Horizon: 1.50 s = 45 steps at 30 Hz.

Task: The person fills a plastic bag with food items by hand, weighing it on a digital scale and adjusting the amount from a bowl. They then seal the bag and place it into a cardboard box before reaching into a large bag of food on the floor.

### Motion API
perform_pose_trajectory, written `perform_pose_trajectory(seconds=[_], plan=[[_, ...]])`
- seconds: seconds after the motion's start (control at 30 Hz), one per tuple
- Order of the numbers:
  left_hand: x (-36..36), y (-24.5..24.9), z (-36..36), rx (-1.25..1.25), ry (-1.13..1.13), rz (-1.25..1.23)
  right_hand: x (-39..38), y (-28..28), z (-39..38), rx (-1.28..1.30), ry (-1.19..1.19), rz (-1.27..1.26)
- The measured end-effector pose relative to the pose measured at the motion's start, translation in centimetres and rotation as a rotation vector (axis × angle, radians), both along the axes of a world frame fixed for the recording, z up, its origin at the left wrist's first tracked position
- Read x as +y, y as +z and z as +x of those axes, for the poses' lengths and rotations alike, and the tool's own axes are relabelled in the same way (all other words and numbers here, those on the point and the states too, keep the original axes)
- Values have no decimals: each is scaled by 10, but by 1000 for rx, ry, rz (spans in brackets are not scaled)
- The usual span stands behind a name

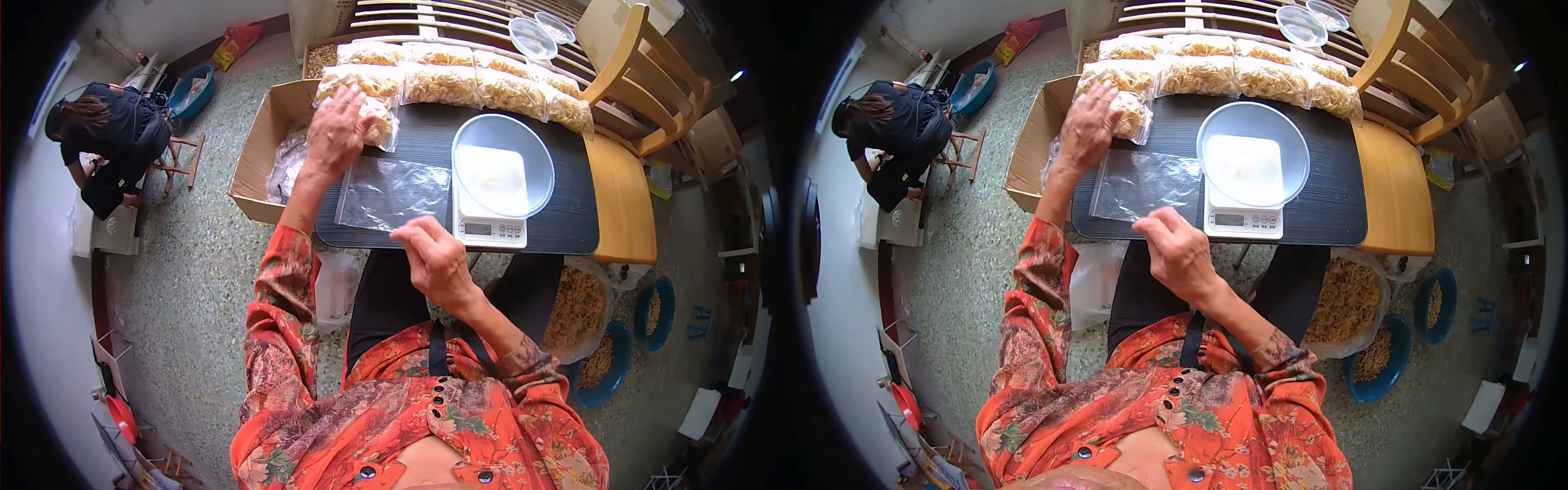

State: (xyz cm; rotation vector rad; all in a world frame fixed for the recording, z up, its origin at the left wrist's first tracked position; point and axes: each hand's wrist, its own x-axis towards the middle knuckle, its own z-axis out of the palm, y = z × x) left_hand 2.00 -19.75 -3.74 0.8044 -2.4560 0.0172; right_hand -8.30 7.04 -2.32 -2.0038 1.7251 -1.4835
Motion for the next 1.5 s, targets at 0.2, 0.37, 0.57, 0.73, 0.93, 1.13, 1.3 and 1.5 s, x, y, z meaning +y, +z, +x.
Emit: perform_pose_trajectory(seconds=[0.2, 0.37, 0.57, 0.73, 0.93, 1.13, 1.3, 1.5], plan=[[-55, 11, -20, -224, 179, -66, 34, -8, -1, -109, 53, 132], [-70, 5, -30, -280, 235, -14, 41, -11, -10, -185, 33, 142], [-60, 8, -30, -287, 189, 23, 41, -16, -19, -226, 19, 163], [-60, 13, -31, -298, 197, 26, 41, -13, -22, -266, 9, 188], [-75, 14, -29, -241, 184, 38, 50, 3, -28, -282, 50, 78], [-108, 3, -20, -91, 41, -85, 52, 38, -161, 141, -629, -243], [-103, -2, -27, -116, 46, 11, 20, -27, -310, 265, -894, 98], [-77, 6, -29, -70, 67, 84, 0, -63, -353, 269, -957, 215]])
